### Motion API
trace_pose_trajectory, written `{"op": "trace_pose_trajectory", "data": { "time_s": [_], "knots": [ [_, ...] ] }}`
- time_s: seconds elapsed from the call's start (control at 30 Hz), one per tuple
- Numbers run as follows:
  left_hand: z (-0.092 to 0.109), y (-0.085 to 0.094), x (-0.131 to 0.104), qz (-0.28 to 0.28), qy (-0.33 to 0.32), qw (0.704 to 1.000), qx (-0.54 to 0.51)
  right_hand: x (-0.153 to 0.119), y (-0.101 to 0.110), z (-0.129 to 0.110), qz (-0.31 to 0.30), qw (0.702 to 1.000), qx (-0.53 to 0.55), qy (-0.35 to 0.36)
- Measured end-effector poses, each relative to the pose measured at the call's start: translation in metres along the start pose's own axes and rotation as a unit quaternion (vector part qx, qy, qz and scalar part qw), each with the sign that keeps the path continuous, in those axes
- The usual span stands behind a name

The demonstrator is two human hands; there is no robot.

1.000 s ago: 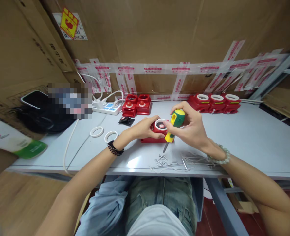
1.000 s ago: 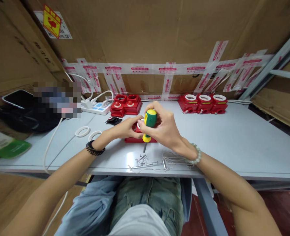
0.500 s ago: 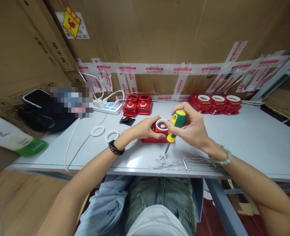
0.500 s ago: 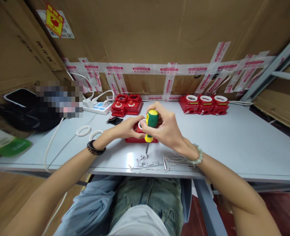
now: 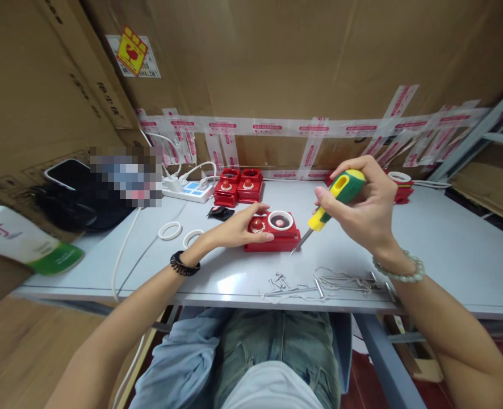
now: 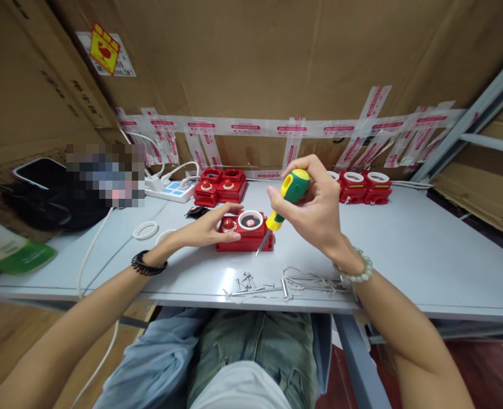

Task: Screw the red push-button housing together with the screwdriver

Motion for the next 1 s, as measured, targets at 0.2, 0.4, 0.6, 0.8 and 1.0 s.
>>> {"op": "trace_pose_trajectory", "data": {
  "time_s": [0.2,0.4,0.6,0.8,1.0],
  "knots": [
    [-0.013,0.002,-0.018,0.039,0.023,0.999,-0.018,0.010,0.007,-0.008,0.047,0.998,-0.020,0.023],
    [-0.006,-0.021,0.001,0.064,0.004,0.995,-0.078,0.029,0.003,-0.011,0.073,0.995,-0.025,0.057],
    [0.001,-0.042,0.019,0.050,-0.002,0.993,-0.107,0.046,-0.019,0.011,0.058,0.994,-0.051,0.073],
    [0.001,-0.040,0.020,0.059,-0.007,0.995,-0.084,0.043,-0.037,0.029,0.037,0.995,-0.059,0.072],
    [0.000,-0.039,0.021,0.063,-0.006,0.996,-0.055,0.037,-0.045,0.032,0.036,0.995,-0.062,0.067]
  ]
}}
Point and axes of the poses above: each hand's wrist, its own x-axis towards the middle knuckle, its own y-axis out of the back of the hand, z = x × y, the point moved 3 cm from there along x, towards the middle knuckle, and after that the axes turned 3 degrees about -x, right-handed, at the moved point
